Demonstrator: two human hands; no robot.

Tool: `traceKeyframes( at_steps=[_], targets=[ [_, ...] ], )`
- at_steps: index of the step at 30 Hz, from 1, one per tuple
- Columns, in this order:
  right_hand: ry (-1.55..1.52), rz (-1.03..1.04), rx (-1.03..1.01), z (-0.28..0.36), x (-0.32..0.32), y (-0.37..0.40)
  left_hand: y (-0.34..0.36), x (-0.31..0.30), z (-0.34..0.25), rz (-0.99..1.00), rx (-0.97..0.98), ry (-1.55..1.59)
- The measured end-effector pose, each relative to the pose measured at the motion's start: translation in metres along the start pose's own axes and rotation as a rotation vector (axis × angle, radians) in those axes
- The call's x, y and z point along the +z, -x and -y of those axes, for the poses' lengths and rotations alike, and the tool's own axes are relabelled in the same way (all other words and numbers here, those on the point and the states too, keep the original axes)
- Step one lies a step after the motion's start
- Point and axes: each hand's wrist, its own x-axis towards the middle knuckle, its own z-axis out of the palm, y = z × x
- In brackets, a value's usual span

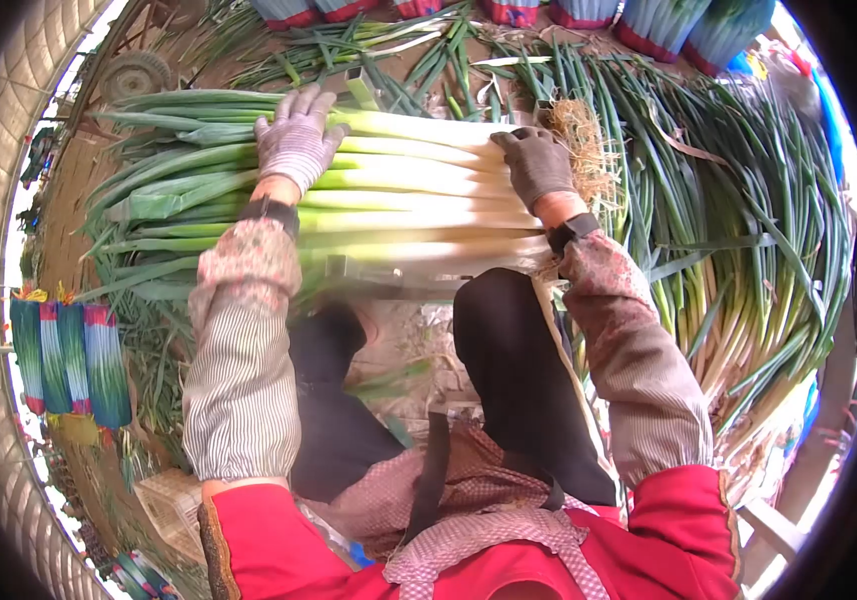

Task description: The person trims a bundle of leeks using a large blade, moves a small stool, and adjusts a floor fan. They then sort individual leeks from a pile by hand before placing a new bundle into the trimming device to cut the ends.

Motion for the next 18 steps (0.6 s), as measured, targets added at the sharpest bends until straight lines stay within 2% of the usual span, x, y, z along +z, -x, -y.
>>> traceKeyframes(
  at_steps=[4,6,8,9,10,11,12,13,14,16,17,18],
  targets=[
    [-0.054,0.027,0.003,-0.006,0.002,-0.001,-0.016,0.008,0.001,0.361,-0.011,-0.04],
    [-0.072,0.065,0.004,-0.004,0.003,0.016,0.002,0.007,-0.006,0.416,-0.015,-0.069],
    [-0.047,-0.007,-0.003,-0.004,0.006,0.016,0.006,-0.009,-0.012,0.406,-0.01,-0.091],
    [-0.076,0.086,0.01,-0.001,-0.004,0.01,0.002,-0.006,-0.011,0.406,-0.03,-0.123],
    [-0.185,0.052,-0.001,-0.007,0.004,0.007,-0.002,0.009,-0.007,0.416,-0.016,-0.13],
    [-0.055,0.215,-0.007,-0.008,0.007,-0.001,0.002,0.057,0.021,0.088,0.155,-0.072],
    [0.007,0.197,0.115,-0.005,0.011,-0.001,0.006,0.055,0.017,0.169,0.091,-0.091],
    [0.002,0.028,0.058,-0.008,0.024,0.007,0.005,0.076,0.036,0.072,0.207,-0.083],
    [0.014,-0.142,-0.017,0.002,-0.018,0.034,0.005,0.071,0.027,0.16,0.07,-0.179],
    [-0.077,-0.318,-0.01,0.01,-0.062,0.072,0.001,0.06,0.028,0.228,0.054,-0.214],
    [-0.125,-0.231,0.039,0.008,-0.081,0.098,0.001,0.055,0.023,0.234,0.038,-0.243],
    [-0.196,-0.268,0.057,-0.002,-0.089,0.13,0.001,0.064,0.029,0.224,0.059,-0.235]
  ],
)
